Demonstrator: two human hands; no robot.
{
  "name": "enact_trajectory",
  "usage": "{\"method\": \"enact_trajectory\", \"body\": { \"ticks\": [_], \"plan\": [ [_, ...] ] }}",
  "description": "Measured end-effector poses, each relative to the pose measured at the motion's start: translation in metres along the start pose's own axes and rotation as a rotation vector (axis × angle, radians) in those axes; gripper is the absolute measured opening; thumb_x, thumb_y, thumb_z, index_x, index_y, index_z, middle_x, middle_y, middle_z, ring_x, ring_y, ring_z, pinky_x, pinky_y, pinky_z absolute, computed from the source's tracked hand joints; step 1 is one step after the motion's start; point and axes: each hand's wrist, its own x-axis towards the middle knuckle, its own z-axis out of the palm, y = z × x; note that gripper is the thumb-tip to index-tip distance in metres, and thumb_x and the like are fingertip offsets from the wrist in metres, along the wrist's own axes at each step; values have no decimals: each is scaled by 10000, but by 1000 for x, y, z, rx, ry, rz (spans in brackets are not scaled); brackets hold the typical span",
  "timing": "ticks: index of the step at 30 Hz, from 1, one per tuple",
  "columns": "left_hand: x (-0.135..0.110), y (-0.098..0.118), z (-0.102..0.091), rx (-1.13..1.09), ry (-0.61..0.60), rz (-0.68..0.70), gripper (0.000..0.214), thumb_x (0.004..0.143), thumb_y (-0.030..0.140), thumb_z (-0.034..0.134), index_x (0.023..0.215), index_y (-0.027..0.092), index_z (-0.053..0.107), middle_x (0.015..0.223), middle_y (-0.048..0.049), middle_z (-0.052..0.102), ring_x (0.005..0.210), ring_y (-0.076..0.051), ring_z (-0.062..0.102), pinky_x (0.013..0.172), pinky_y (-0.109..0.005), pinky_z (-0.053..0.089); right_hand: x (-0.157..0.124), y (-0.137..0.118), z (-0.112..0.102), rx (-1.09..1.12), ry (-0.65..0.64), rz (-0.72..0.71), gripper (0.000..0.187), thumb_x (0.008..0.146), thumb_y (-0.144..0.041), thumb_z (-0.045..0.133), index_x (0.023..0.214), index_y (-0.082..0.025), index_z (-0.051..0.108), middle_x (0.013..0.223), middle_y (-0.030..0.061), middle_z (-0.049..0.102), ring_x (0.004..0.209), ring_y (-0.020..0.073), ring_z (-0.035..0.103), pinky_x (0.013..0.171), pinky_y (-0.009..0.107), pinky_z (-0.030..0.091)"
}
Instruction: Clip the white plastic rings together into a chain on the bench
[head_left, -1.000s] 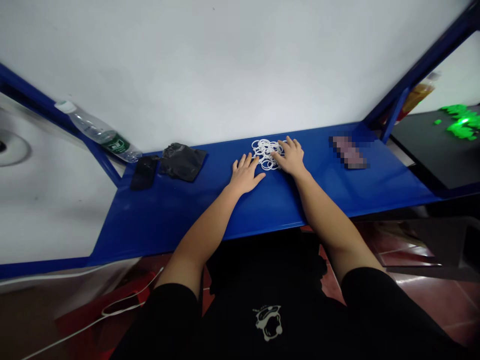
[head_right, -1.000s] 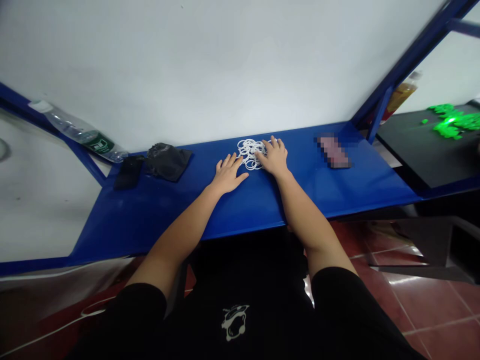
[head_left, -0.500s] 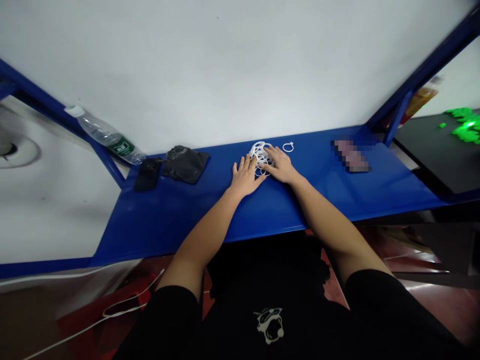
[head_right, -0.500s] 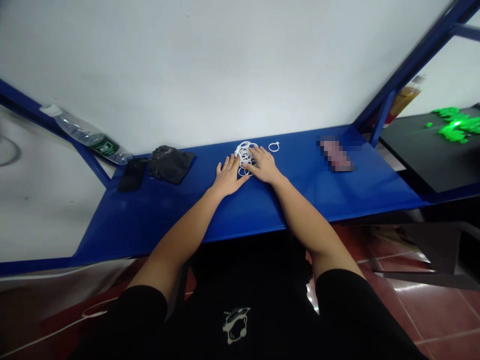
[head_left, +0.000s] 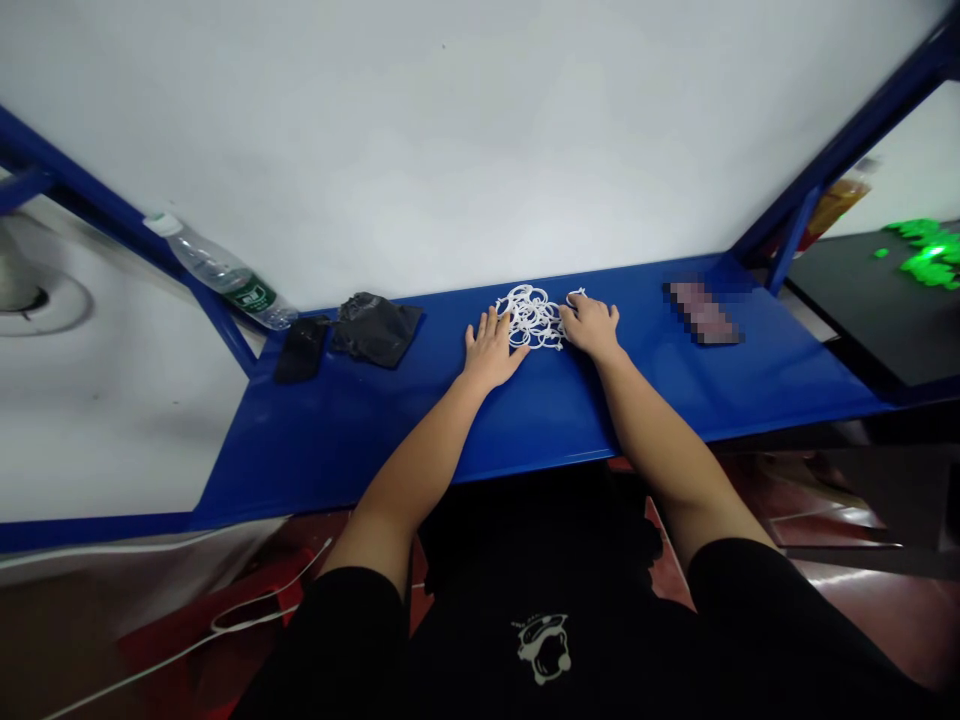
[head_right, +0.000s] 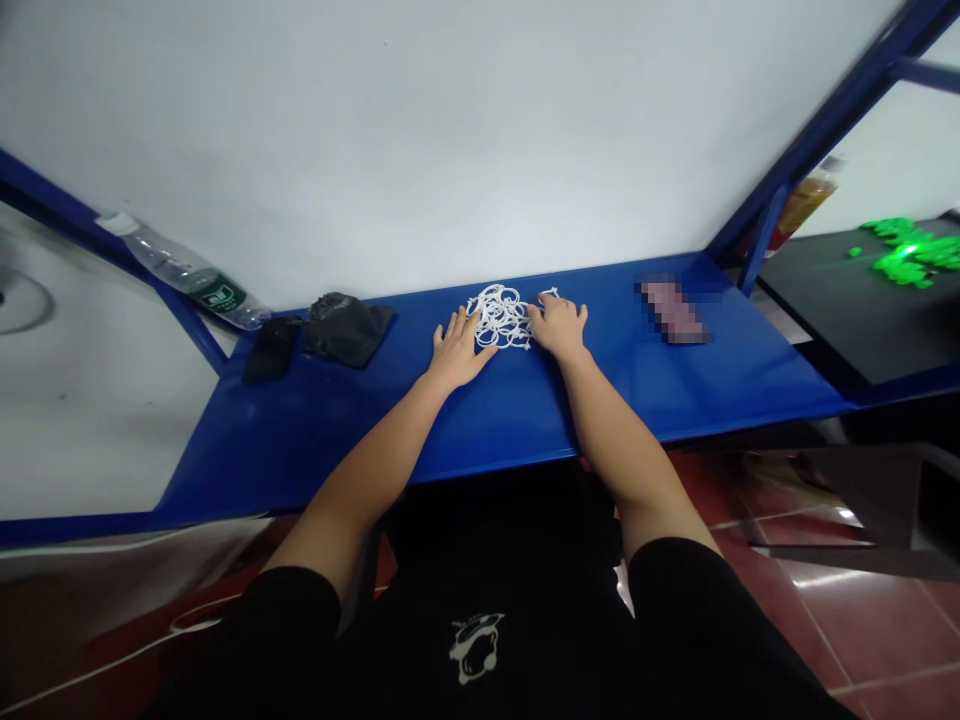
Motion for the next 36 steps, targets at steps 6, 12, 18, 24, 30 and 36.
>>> {"method": "enact_trajectory", "body": {
  "ticks": [6,12,18,24,30,36],
  "plan": [
    [3,-2,1,-63,51,10,901,1079,496,653,1819,233,211,1905,-174,150,1767,-407,177,1426,-650,220,2,4,-7,66,11,-57,534,1050,-425,499,1463,-168,720,1322,166,830,1291,389,730,1200,602,487],
    [4,-3,8,-150,114,58,955,1024,427,763,1807,229,251,1892,-197,187,1745,-453,231,1394,-660,333,4,7,-6,99,49,-107,540,1029,-418,513,1445,-167,751,1347,166,818,1288,410,716,1168,603,527],
    [5,-5,10,-173,135,67,904,1041,417,740,1802,251,281,1890,-182,210,1733,-458,272,1367,-663,391,10,19,5,48,98,-57,527,1054,-559,516,1351,-250,822,1516,158,727,1454,451,580,1239,717,442],
    [5,-5,11,-143,115,86,889,1036,463,757,1784,221,341,1888,-189,212,1733,-463,267,1385,-663,362,10,20,11,23,10,-9,518,1039,-616,537,1342,-312,825,1637,97,654,1586,492,458,1283,834,289],
    [4,-3,10,-149,135,64,856,1030,454,771,1761,226,389,1888,-185,214,1733,-466,265,1378,-678,352,11,19,7,29,49,-27,499,1026,-560,568,1324,-240,809,1617,148,668,1540,492,512,1257,812,353],
    [2,0,-1,-186,360,168,544,1103,394,671,1616,235,587,1736,-158,532,1630,-361,482,1361,-574,398,-2,2,-16,196,249,-182,556,1063,-482,516,1494,-209,735,1586,169,682,1478,406,610,1251,679,482]
  ]
}}
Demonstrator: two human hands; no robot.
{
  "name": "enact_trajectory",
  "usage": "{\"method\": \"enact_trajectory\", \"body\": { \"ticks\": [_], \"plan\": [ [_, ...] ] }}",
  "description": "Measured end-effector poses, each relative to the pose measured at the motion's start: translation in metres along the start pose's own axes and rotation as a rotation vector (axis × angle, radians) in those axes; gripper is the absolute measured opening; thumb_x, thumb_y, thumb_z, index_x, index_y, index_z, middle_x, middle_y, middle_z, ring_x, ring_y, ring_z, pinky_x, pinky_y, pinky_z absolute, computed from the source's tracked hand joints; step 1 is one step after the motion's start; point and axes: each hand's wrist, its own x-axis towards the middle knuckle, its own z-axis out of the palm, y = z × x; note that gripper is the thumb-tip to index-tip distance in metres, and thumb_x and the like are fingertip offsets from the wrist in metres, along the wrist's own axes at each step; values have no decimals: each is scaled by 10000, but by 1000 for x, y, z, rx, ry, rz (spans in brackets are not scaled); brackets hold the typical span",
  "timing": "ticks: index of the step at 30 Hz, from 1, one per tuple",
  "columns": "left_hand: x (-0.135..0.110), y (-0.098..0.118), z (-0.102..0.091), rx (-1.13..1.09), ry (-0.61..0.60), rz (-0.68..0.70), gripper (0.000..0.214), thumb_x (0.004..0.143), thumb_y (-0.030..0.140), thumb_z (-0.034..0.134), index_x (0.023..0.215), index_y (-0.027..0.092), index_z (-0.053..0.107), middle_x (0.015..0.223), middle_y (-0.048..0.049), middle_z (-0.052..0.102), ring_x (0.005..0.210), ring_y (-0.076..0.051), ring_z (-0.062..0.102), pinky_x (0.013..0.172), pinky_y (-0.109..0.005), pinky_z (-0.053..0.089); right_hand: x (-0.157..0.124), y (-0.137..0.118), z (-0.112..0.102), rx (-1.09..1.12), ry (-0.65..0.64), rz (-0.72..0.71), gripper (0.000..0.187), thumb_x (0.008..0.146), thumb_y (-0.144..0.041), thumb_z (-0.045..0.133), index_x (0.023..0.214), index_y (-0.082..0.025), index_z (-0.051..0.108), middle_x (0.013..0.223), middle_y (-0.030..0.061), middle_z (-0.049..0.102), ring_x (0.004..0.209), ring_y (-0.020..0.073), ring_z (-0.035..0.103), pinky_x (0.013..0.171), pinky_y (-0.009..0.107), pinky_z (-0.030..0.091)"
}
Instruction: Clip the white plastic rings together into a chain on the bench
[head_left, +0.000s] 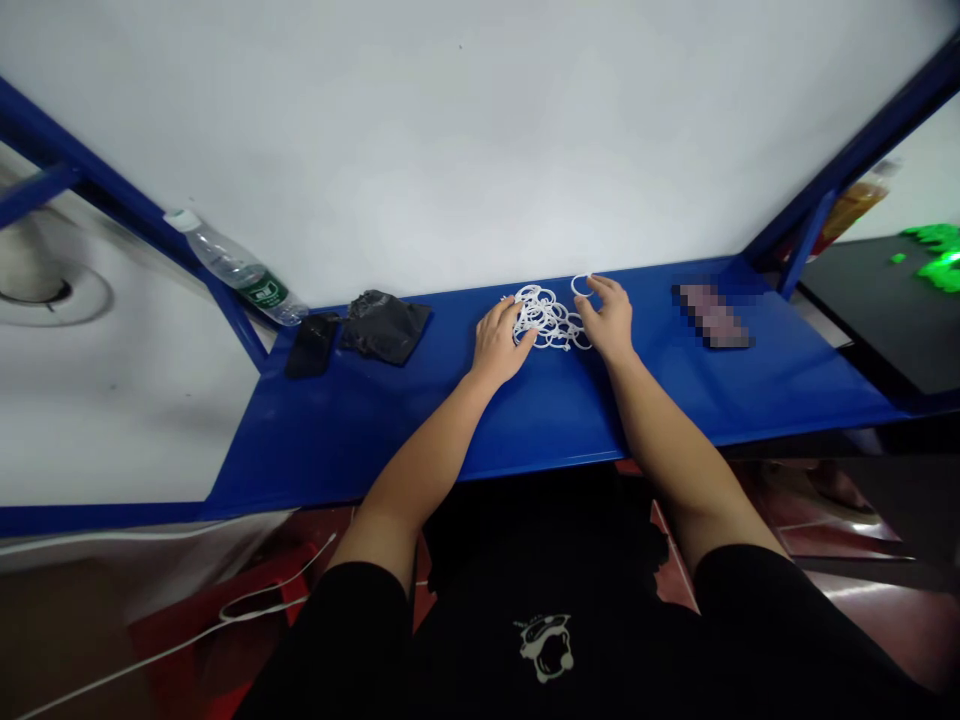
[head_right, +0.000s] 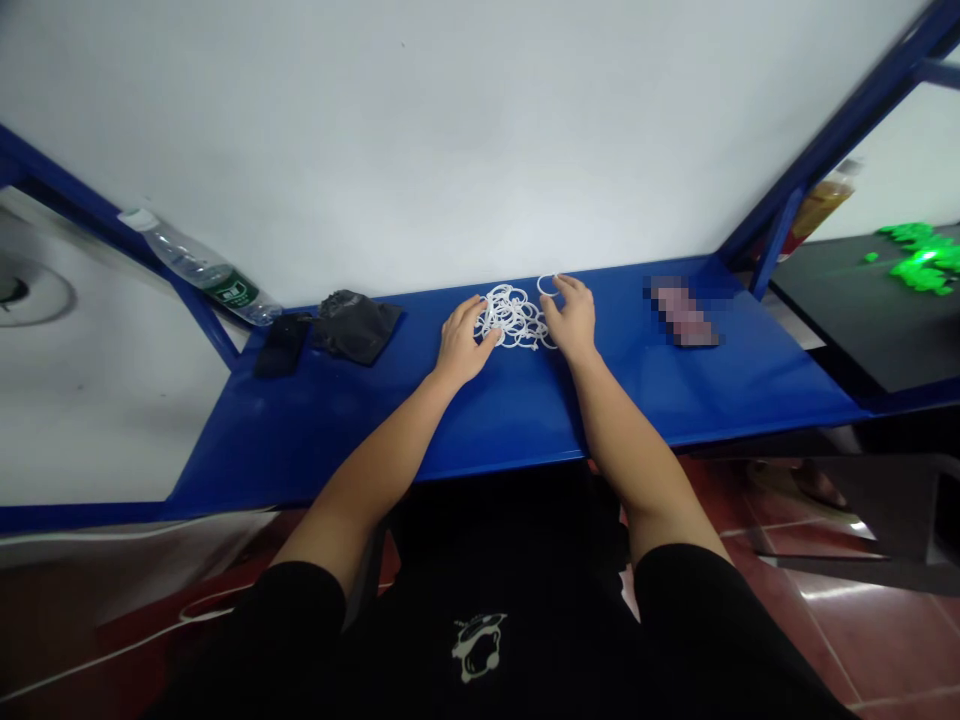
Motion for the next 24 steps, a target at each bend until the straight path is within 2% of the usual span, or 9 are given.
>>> {"method": "enact_trajectory", "body": {
  "ticks": [2,4,6,10,15,18,21,24],
  "plan": [
    [1,0,-2,-46,69,67,416,1140,381,603,1529,244,664,1571,-134,690,1504,-319,611,1311,-538,455,-9,-16,-6,62,-13,-90,524,1062,-486,546,1493,-262,743,1534,130,724,1435,372,656,1236,636,522],
    [1,0,-1,-105,110,120,366,1167,385,546,1464,249,711,1405,-113,785,1361,-293,705,1244,-516,511,-19,-32,-10,105,-96,-173,503,1056,-516,578,1489,-321,747,1527,89,736,1406,355,683,1194,613,568],
    [1,-1,0,-175,138,153,376,1184,402,502,1435,241,731,1299,-106,821,1260,-275,751,1184,-493,554,-29,-44,-10,152,-154,-244,485,1045,-531,606,1459,-335,766,1506,74,754,1414,344,686,1203,596,567],
    [0,-2,3,-290,174,156,407,1199,430,468,1399,228,760,1236,-112,836,1195,-253,781,1106,-436,603,-36,-54,-9,212,-190,-300,439,1020,-535,645,1375,-338,812,1484,62,774,1381,341,709,1215,598,556],
    [0,-4,5,-277,220,199,303,1165,371,569,1253,224,819,1165,-101,848,1095,-231,804,1036,-404,633,-36,-56,-11,276,-209,-276,351,1024,-474,628,1262,-338,848,1418,54,809,1354,331,724,1210,609,553],
    [1,-4,6,-233,240,252,250,1133,348,632,1163,215,841,1143,-106,846,1096,-238,803,1027,-415,638,-36,-56,-10,305,-130,-198,317,1048,-479,605,1172,-319,848,1353,69,829,1307,319,741,1154,584,595],
    [1,-3,7,-197,217,251,213,1111,339,666,1121,228,847,1164,-101,838,1140,-242,794,1052,-433,639,-35,-53,-6,355,-52,-147,338,1046,-528,626,1156,-279,827,1233,94,844,1129,294,777,1002,516,665],
    [0,-2,6,-197,188,250,181,1098,303,675,1113,239,844,1189,-99,829,1166,-242,787,1081,-451,635,-34,-49,-3,386,-69,-138,349,1028,-545,648,1148,-266,820,1089,81,845,956,266,775,896,470,679]
  ]
}}
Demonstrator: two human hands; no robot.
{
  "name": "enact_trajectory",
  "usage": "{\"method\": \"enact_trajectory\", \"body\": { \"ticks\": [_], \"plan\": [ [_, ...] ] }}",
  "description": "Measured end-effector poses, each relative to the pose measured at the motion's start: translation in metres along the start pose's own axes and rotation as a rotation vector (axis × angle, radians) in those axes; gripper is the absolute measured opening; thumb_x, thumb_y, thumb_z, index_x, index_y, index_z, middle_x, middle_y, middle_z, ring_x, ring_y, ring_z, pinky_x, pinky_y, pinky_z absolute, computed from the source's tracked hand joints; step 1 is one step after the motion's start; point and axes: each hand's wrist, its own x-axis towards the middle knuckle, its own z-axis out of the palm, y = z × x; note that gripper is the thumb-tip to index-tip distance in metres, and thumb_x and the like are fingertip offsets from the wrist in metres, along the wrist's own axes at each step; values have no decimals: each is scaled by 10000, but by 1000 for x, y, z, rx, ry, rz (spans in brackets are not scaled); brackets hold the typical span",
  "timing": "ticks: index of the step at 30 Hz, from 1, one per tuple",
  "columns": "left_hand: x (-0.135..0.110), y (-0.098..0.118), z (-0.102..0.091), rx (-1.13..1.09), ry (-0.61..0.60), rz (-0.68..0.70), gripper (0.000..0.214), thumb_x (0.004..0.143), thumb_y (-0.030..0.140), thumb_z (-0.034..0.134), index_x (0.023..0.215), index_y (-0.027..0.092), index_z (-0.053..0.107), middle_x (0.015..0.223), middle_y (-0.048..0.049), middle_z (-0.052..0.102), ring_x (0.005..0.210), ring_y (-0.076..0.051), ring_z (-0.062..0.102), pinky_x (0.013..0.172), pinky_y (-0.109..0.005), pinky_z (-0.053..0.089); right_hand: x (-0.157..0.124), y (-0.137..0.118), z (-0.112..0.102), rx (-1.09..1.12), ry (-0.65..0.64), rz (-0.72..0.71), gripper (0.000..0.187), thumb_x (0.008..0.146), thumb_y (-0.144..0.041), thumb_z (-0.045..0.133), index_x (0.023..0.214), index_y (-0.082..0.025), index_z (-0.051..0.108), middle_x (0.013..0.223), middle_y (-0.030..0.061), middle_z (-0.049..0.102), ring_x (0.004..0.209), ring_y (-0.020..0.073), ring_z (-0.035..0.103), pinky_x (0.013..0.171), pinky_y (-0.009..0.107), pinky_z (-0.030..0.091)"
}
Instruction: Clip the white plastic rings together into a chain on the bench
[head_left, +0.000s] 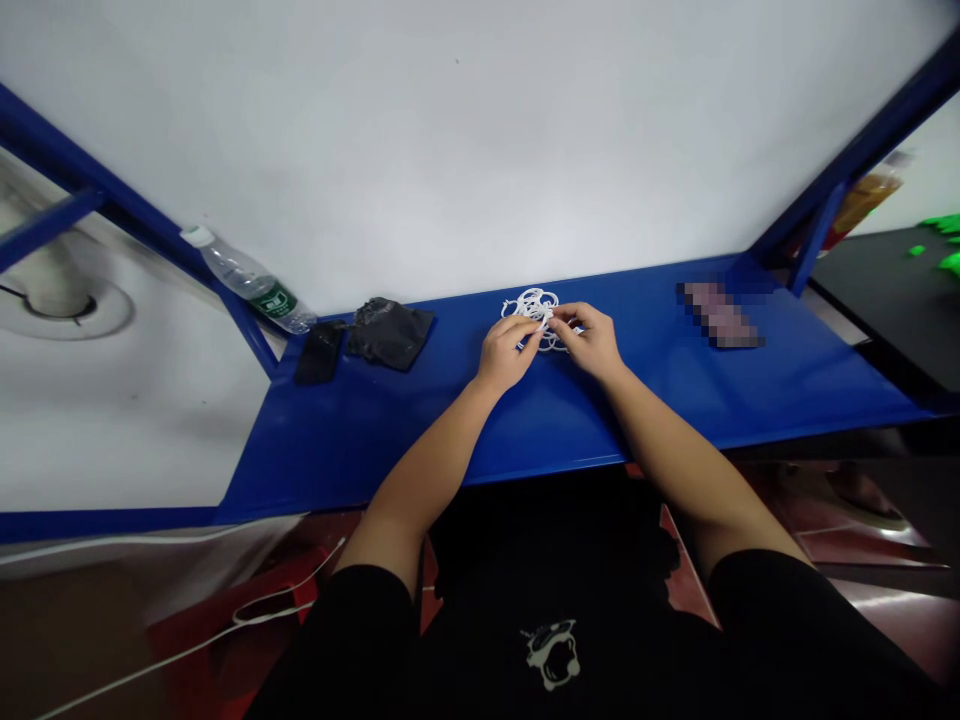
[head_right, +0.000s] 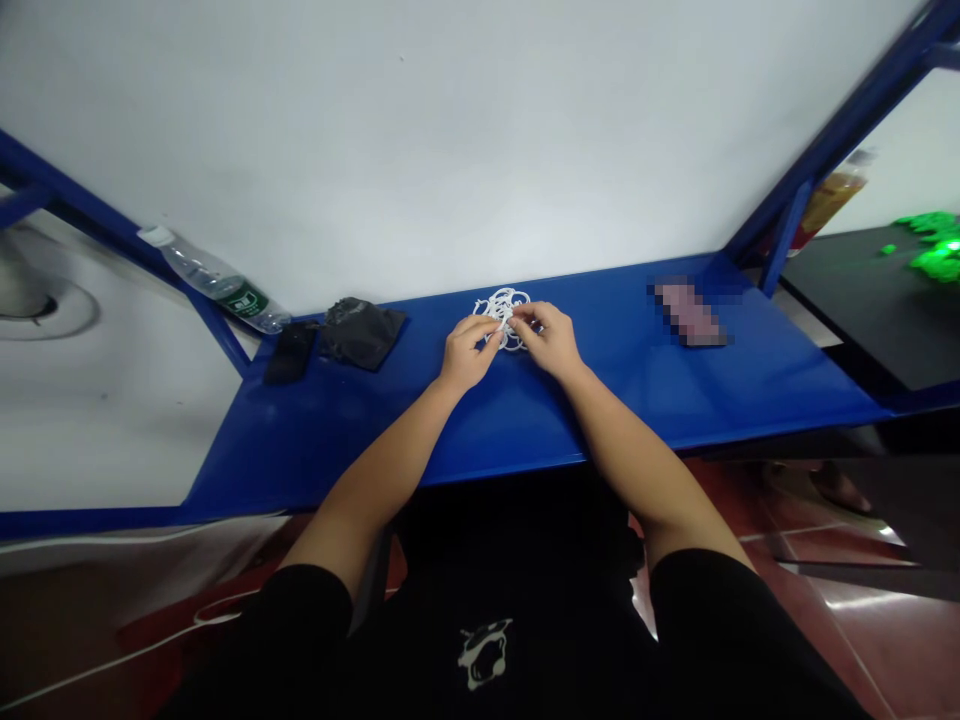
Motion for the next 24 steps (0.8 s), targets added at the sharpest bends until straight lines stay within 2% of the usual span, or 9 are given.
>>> {"method": "enact_trajectory", "body": {
  "ticks": [6,12,16,24],
  "plan": [
    [0,0,-1,27,-54,-17,109,1071,279,715,1101,234,810,1154,-93,827,1155,-247,781,1085,-444,624,-3,-2,1,-9,-54,-44,330,1030,-524,617,1036,-266,822,1013,76,840,878,254,758,862,439,663],
    [-1,1,0,25,-76,-19,119,1074,225,675,1060,240,792,1149,-81,831,1152,-239,778,1080,-436,622,-5,-3,3,41,-92,-38,416,1025,-547,628,1285,-259,777,1047,69,839,879,246,765,850,434,660],
    [-2,1,0,13,-114,2,107,1073,244,687,1029,238,783,1156,-78,832,1145,-238,779,1083,-431,619,-5,-3,2,3,-79,-74,358,1041,-523,606,1168,-260,811,1039,74,836,863,242,750,849,422,652],
    [-6,-4,0,-128,6,-43,129,1124,308,652,1237,246,663,1164,-68,843,1082,-215,827,961,-358,641,-4,-2,1,57,-84,-135,260,1053,-451,677,1056,-234,821,960,65,835,773,203,715,765,346,598]
  ]
}}
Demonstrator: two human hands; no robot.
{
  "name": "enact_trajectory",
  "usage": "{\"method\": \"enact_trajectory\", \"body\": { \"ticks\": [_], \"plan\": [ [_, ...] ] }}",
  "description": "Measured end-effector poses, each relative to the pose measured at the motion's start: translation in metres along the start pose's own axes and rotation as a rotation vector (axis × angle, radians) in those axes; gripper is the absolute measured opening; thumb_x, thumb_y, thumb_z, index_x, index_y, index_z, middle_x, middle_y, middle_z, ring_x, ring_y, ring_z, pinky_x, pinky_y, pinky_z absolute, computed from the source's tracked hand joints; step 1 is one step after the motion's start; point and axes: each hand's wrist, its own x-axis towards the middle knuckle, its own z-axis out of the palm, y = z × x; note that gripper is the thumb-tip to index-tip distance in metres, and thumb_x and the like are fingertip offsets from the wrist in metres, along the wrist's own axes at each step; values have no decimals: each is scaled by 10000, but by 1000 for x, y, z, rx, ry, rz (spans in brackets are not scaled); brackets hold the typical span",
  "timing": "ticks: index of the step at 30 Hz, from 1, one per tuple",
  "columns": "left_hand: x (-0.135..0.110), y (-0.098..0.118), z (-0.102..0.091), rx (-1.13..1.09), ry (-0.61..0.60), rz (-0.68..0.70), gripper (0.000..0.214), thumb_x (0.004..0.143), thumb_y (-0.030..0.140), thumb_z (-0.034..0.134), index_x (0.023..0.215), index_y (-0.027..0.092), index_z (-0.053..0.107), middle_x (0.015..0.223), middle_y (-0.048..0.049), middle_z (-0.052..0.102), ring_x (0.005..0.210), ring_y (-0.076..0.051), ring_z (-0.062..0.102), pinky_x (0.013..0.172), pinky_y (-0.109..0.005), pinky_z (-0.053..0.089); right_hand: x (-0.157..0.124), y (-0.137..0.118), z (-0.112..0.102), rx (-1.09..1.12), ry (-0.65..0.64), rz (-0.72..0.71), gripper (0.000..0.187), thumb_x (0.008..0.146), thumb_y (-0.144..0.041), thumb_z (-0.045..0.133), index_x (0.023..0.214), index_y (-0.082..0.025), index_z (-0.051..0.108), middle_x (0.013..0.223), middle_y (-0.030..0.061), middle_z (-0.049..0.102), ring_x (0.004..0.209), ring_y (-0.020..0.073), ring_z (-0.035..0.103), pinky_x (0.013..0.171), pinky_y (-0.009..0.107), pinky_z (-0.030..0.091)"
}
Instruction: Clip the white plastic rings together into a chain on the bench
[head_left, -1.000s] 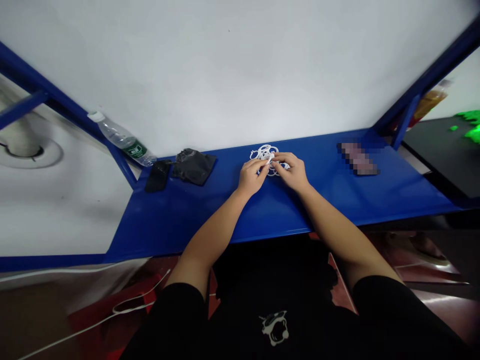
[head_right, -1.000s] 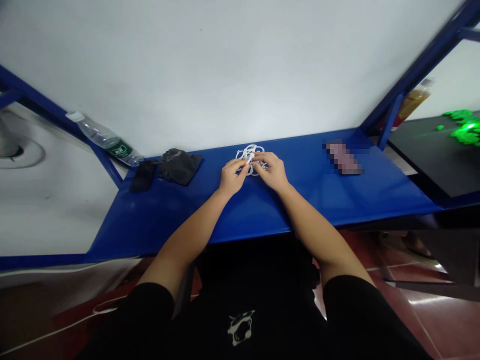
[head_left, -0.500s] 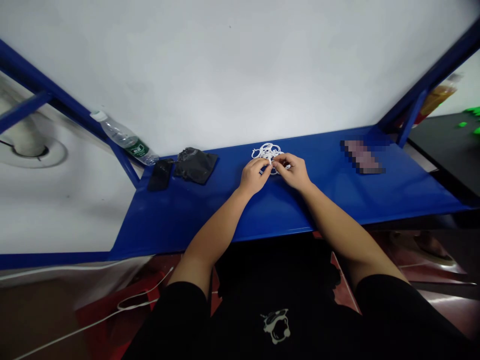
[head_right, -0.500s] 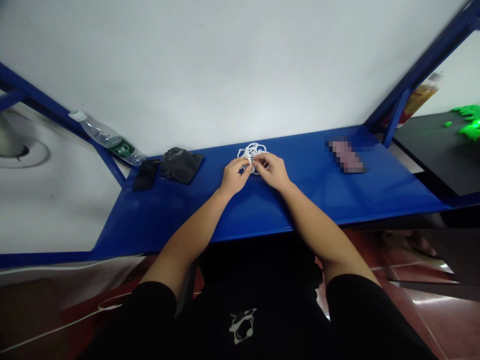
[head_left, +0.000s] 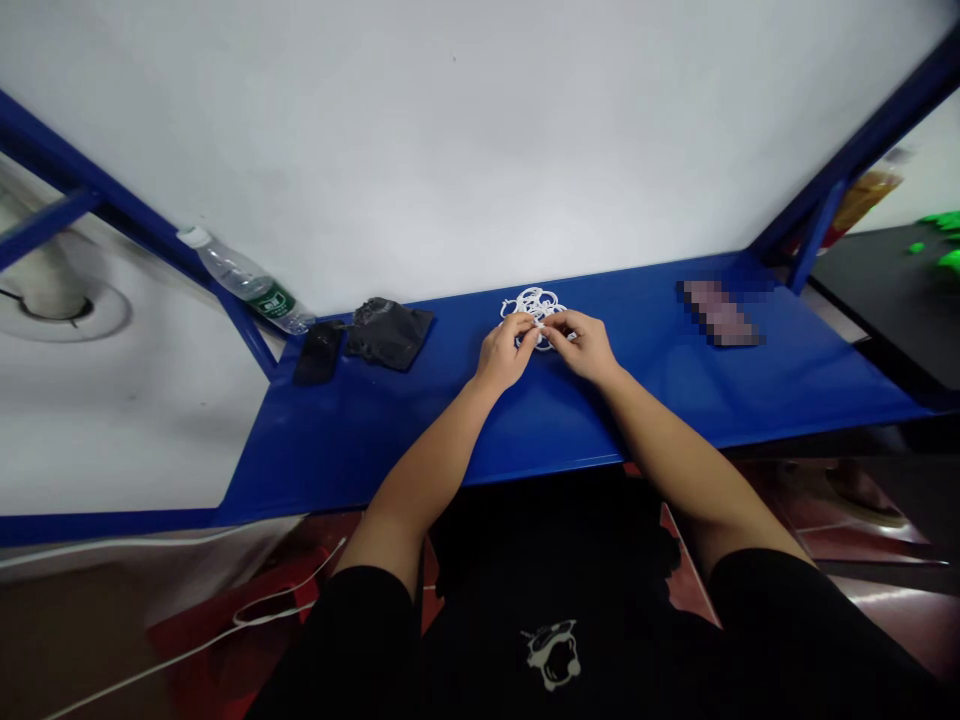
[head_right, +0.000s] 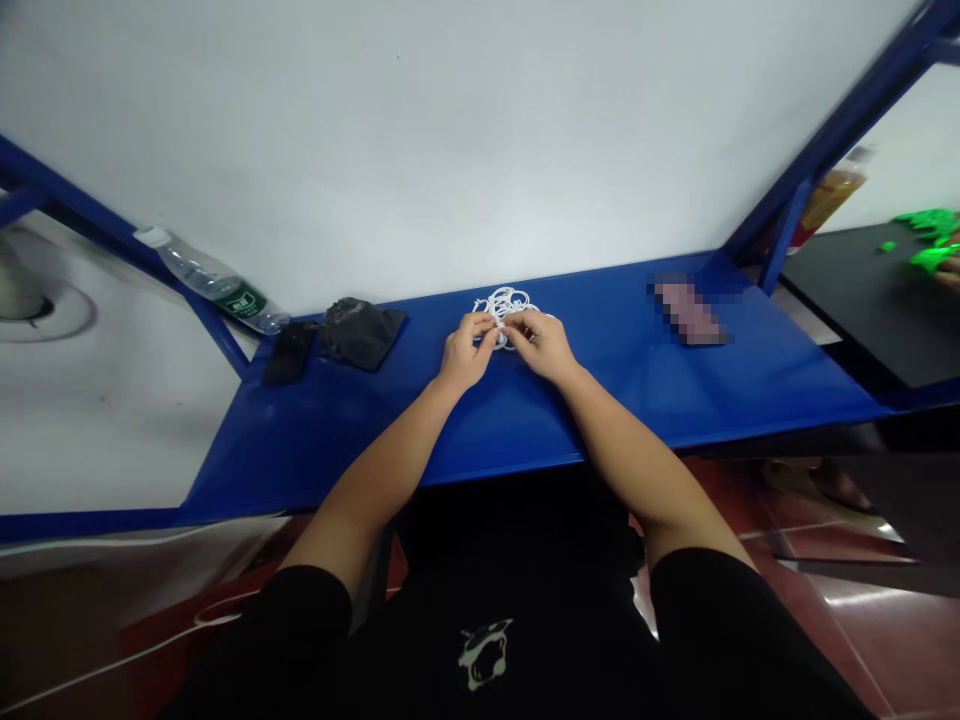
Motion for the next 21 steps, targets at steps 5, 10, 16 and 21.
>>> {"method": "enact_trajectory", "body": {
  "ticks": [5,10,16,21],
  "plan": [
    [-1,-2,2,20,-67,-17,78,1134,301,629,1160,248,681,1095,-61,848,1000,-213,832,894,-344,635,-1,3,-1,26,-7,6,218,1031,-405,707,1025,-230,837,928,57,842,782,208,731,732,329,569],
    [0,-3,1,44,-115,-22,72,1131,278,619,1138,242,682,1012,-47,835,951,-208,811,876,-340,621,-2,1,-3,25,-23,23,221,1004,-401,711,944,-221,824,886,58,839,750,206,728,707,327,547],
    [1,-1,0,99,-96,34,61,1106,254,616,1091,235,672,1024,-51,816,964,-214,788,935,-382,622,-2,-4,-7,90,-43,68,270,970,-475,753,912,-223,833,838,46,825,727,196,703,690,323,543],
    [5,9,-5,93,-2,101,178,1081,339,673,1221,230,691,1313,-116,775,1274,-261,730,1123,-468,594,1,-3,-6,301,2,170,380,908,-601,832,935,-223,846,768,30,781,628,158,627,618,306,522]
  ]
}}
